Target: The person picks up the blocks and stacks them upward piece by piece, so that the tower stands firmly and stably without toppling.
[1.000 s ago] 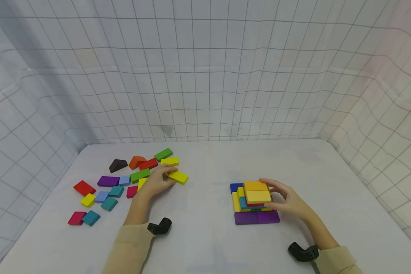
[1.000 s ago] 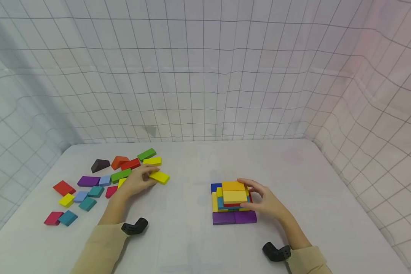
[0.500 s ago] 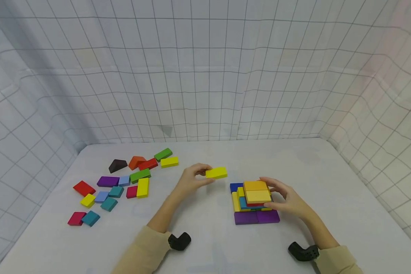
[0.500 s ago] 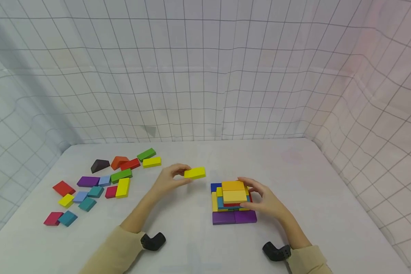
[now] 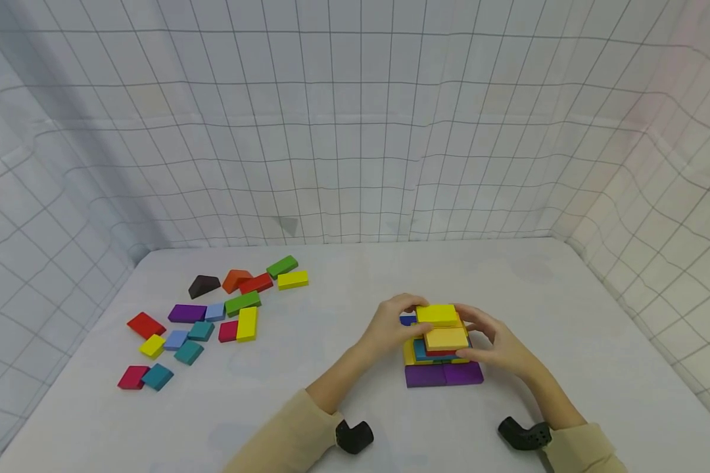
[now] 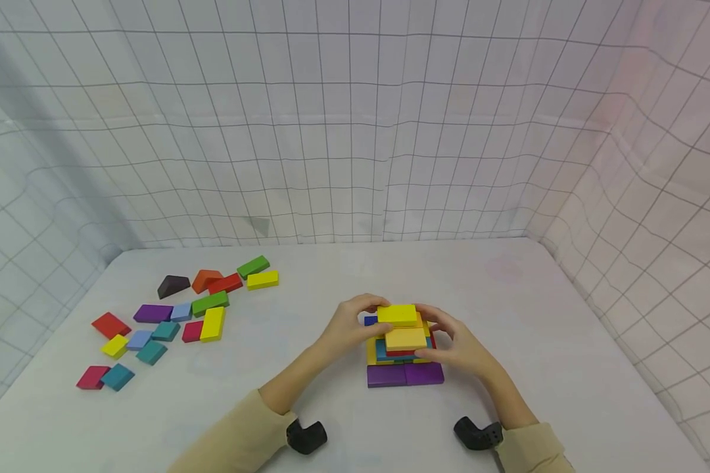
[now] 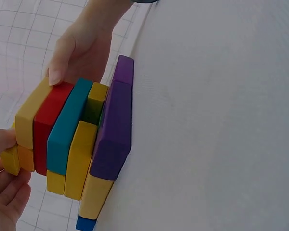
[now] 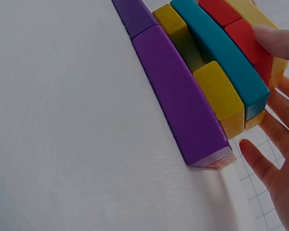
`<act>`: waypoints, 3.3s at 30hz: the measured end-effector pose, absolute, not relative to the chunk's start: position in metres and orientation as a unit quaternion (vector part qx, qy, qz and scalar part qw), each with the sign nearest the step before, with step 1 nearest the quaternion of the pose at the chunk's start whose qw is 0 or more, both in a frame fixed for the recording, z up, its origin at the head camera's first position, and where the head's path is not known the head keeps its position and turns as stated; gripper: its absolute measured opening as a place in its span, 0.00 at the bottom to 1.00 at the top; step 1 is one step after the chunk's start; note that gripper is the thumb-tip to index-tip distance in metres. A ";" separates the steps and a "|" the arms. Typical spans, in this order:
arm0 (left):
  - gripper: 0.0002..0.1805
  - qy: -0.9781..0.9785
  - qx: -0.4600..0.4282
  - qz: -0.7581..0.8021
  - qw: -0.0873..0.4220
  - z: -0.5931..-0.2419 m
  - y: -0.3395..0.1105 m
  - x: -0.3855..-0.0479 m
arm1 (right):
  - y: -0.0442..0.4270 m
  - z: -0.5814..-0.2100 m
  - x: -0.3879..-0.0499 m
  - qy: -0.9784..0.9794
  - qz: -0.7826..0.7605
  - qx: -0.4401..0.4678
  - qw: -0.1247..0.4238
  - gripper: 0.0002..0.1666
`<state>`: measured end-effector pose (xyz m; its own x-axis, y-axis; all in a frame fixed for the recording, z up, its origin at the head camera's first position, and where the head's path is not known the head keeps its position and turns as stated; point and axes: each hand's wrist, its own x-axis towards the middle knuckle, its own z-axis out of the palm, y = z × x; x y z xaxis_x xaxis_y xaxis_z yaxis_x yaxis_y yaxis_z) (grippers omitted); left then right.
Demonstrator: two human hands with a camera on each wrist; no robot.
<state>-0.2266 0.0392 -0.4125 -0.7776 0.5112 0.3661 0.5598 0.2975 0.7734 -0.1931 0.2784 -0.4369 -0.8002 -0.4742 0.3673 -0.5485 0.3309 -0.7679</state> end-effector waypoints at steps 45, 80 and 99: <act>0.22 -0.888 -0.157 -0.415 0.122 -0.441 -0.086 -0.292 | 0.277 -0.436 -0.191 -0.822 0.493 0.284 0.028 0.43; 0.17 -0.793 -0.370 -0.451 0.175 -0.412 -0.058 -0.255 | 0.276 -0.436 -0.190 -0.829 0.489 0.272 0.026 0.41; 0.16 -0.764 -0.526 -0.339 0.154 -0.408 0.025 -0.203 | 0.276 -0.434 -0.193 -0.802 0.497 0.328 0.040 0.42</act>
